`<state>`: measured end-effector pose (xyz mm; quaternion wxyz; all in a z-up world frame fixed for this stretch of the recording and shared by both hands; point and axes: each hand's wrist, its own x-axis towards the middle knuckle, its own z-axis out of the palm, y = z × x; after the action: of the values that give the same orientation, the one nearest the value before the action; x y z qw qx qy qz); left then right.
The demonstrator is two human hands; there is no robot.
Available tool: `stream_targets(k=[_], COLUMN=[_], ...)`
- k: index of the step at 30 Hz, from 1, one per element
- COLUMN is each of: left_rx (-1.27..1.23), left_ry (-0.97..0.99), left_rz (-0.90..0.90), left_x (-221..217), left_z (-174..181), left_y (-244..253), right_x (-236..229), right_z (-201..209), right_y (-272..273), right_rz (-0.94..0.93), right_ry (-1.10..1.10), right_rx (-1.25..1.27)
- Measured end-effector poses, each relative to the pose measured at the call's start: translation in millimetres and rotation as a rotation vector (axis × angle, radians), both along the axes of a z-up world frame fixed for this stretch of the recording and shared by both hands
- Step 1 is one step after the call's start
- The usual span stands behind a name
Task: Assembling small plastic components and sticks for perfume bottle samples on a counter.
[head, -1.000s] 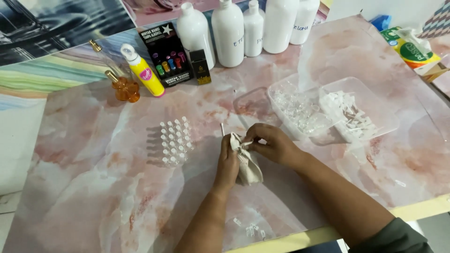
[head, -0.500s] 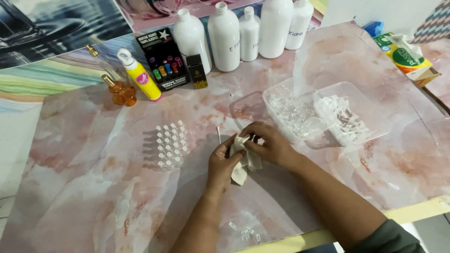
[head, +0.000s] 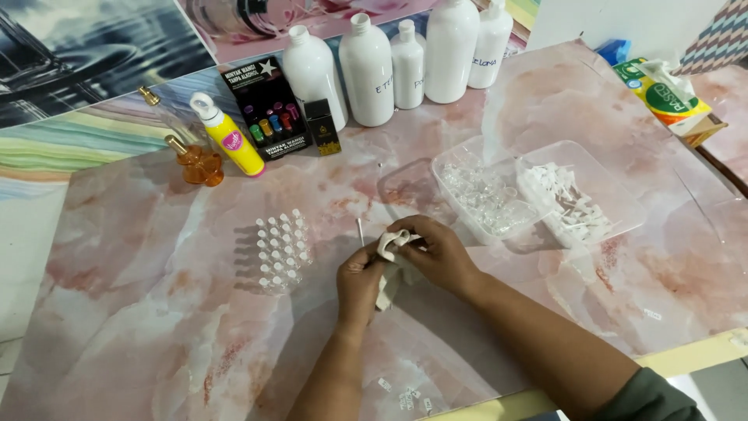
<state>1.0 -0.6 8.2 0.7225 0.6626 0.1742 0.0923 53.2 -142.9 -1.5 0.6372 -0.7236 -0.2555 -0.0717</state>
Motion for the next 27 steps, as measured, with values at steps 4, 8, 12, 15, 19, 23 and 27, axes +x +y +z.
stream_targets(k=[4, 8, 12, 15, 19, 23, 27], left_rx=[-0.139, -0.372, -0.516, -0.534, -0.535, -0.506, -0.483], left_ry=[-0.028, -0.053, -0.007, -0.017, 0.027, 0.054, 0.038], left_rz=[0.024, -0.034, -0.104, -0.12, -0.128, -0.108, -0.096], left_x=[1.8, 4.3, 7.1, 8.8, 15.2, 19.3, 17.6], left_z=[-3.9, -14.2, -25.4, -22.6, -53.6, -67.9, -77.1], left_y=[-3.1, -4.2, -1.9, -0.9, 2.9, 5.3, 2.3], right_x=[-5.4, 0.4, 5.9, 6.5, -2.8, 6.3, -4.4], right_z=[4.7, 10.6, 14.5, 8.5, 23.7, 13.8, 23.2], right_y=[3.5, -5.8, -12.8, -13.1, -5.1, -6.5, -8.2], right_rz=[-0.013, 0.037, 0.138, 0.156, 0.057, 0.015, -0.027], right_ry=[0.07, 0.037, -0.047, -0.047, -0.021, 0.034, 0.224], right_rx=[0.053, 0.022, -0.068, -0.033, -0.042, 0.032, 0.187])
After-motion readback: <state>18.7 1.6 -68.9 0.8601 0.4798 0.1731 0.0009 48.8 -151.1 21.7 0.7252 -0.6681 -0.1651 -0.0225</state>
